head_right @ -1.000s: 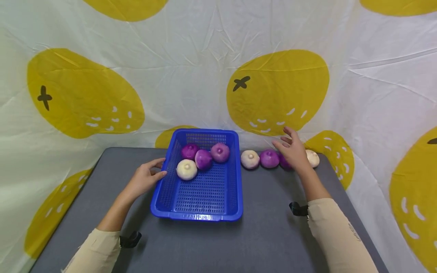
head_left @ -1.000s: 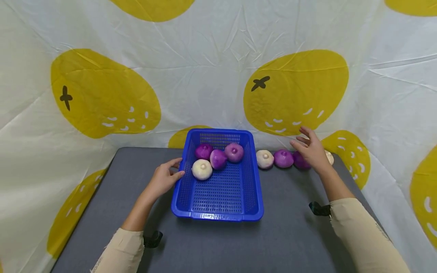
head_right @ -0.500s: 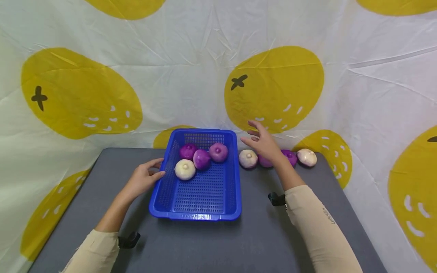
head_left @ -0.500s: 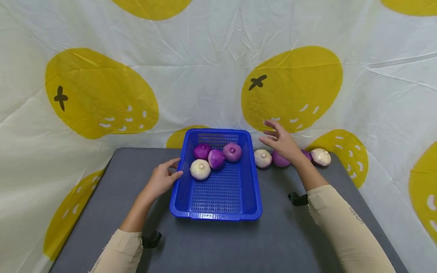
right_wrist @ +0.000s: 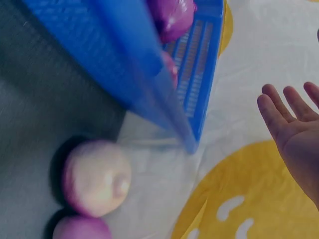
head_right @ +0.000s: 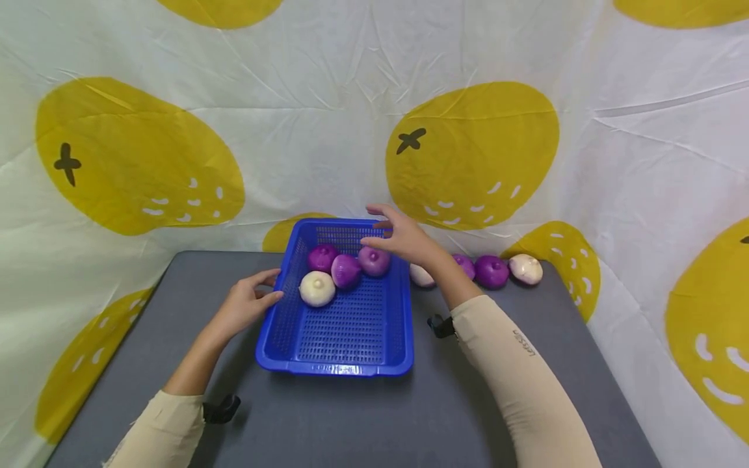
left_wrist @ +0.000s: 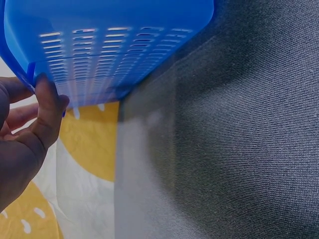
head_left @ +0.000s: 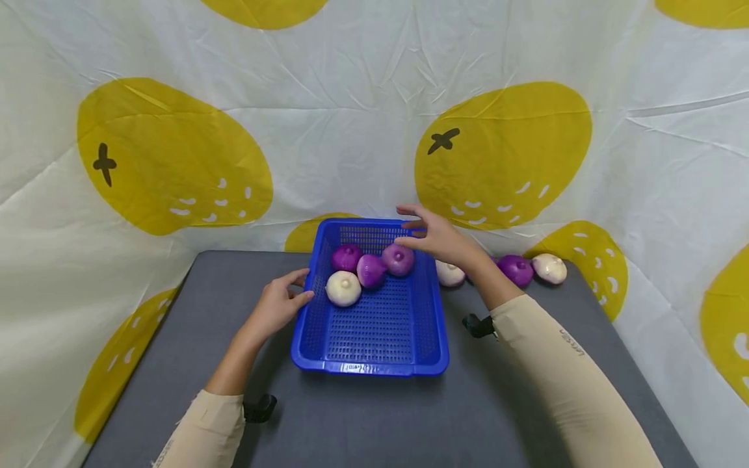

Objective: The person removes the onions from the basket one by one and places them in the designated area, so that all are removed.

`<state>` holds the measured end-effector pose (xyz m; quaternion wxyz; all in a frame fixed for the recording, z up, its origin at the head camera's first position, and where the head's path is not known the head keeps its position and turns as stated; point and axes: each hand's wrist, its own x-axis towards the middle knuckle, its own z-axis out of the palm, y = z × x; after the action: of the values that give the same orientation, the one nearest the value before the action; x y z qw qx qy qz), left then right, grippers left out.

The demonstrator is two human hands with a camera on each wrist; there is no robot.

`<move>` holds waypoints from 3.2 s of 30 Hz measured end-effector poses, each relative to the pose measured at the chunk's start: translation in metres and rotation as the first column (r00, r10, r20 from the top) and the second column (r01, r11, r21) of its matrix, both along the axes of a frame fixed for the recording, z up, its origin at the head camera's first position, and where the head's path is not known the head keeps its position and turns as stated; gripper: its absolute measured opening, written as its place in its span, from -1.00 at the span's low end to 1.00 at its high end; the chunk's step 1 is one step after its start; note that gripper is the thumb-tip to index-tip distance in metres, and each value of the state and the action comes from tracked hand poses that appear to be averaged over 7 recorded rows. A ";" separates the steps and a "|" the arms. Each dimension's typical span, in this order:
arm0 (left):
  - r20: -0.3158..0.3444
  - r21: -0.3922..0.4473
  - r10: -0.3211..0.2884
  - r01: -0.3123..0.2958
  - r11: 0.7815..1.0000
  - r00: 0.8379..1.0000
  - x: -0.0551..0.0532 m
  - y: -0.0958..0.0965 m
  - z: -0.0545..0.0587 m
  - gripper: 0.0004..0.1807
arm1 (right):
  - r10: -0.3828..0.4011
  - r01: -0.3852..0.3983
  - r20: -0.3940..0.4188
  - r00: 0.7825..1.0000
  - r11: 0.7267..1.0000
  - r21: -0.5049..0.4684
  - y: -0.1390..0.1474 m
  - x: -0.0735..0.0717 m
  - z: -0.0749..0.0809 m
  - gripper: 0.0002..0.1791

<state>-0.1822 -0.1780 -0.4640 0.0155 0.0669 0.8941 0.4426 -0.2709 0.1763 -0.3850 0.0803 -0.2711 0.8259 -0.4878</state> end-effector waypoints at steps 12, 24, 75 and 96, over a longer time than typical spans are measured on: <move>0.010 -0.010 -0.005 0.005 1.000 1.000 0.000 0.002 -0.002 -0.39 | 0.205 -0.211 0.050 0.977 0.954 0.214 -0.054 -0.008 -0.013 -0.28; -0.041 -0.019 -0.015 0.015 1.000 0.999 0.001 0.000 -0.003 -0.41 | 0.343 -0.368 0.134 0.930 0.869 0.331 -0.094 -0.002 -0.031 -0.24; -0.057 -0.001 -0.027 0.027 1.000 0.998 0.001 -0.002 -0.009 -0.40 | 0.340 -0.311 0.022 0.940 0.829 0.465 -0.120 0.017 -0.086 -0.36; -0.052 -0.024 -0.022 0.020 1.000 0.998 0.002 -0.003 -0.009 -0.40 | 0.403 -0.317 -0.029 0.915 0.761 0.566 -0.125 0.026 -0.088 -0.23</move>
<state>-0.1803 -0.1809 -0.4733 -0.0024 0.0877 0.8985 0.4302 -0.2448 0.0509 -0.4731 0.1850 -0.4259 0.8665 -0.1831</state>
